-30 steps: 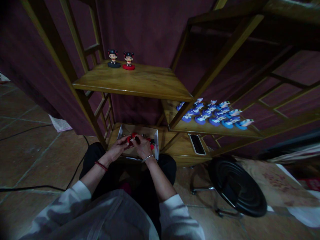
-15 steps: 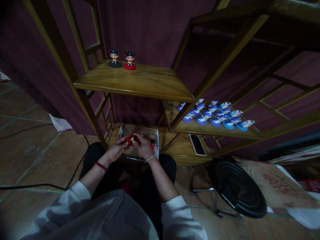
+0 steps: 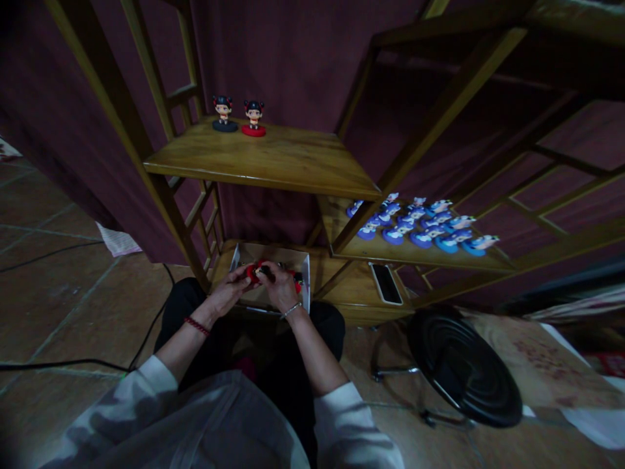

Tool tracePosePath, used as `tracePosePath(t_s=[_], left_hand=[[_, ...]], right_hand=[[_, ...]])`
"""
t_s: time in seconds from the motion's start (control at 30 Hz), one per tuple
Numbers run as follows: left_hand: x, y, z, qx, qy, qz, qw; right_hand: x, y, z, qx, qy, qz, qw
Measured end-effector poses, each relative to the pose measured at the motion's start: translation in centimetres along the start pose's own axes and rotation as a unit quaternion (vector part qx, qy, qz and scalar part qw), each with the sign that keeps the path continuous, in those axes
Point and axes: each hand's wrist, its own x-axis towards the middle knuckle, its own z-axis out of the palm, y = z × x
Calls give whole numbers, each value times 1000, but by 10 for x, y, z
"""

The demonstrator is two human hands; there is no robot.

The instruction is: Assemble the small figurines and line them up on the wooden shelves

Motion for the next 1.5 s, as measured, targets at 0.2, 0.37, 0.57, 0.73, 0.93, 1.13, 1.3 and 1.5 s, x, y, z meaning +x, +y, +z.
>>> tracePosePath(t_s=[0.2,0.37,0.57,0.73,0.93,1.13,1.3,1.5], left_hand=[[-1,2,1,13,-7,7,1000],[-2,4,2,13,-9,7,1000],[-5,6,3,8,2,4,1000],[-5,5,2,4,-7,2,1000],[-5,4,2,-3,-8,-4,1000],[-5,3,5,-6,0,2,1000],[-6,4,6,-2,-15,8,1000],[-7,6,7,-6,-14,3,1000]], right_hand=[[0,-3,0,-12,16,-1,1000],[-1,-6,0,-16,16,2,1000],[-1,-4,1,-4,12,-3,1000],[0,-5,-1,22,-11,-2,1000],[-1,-5,-4,0,-32,-29,999],[-3,-9,-3,-25,-5,-31,999],[-1,-10,-2,-47,27,-31,998],[1,-8,-3,-50,25,-56,997]])
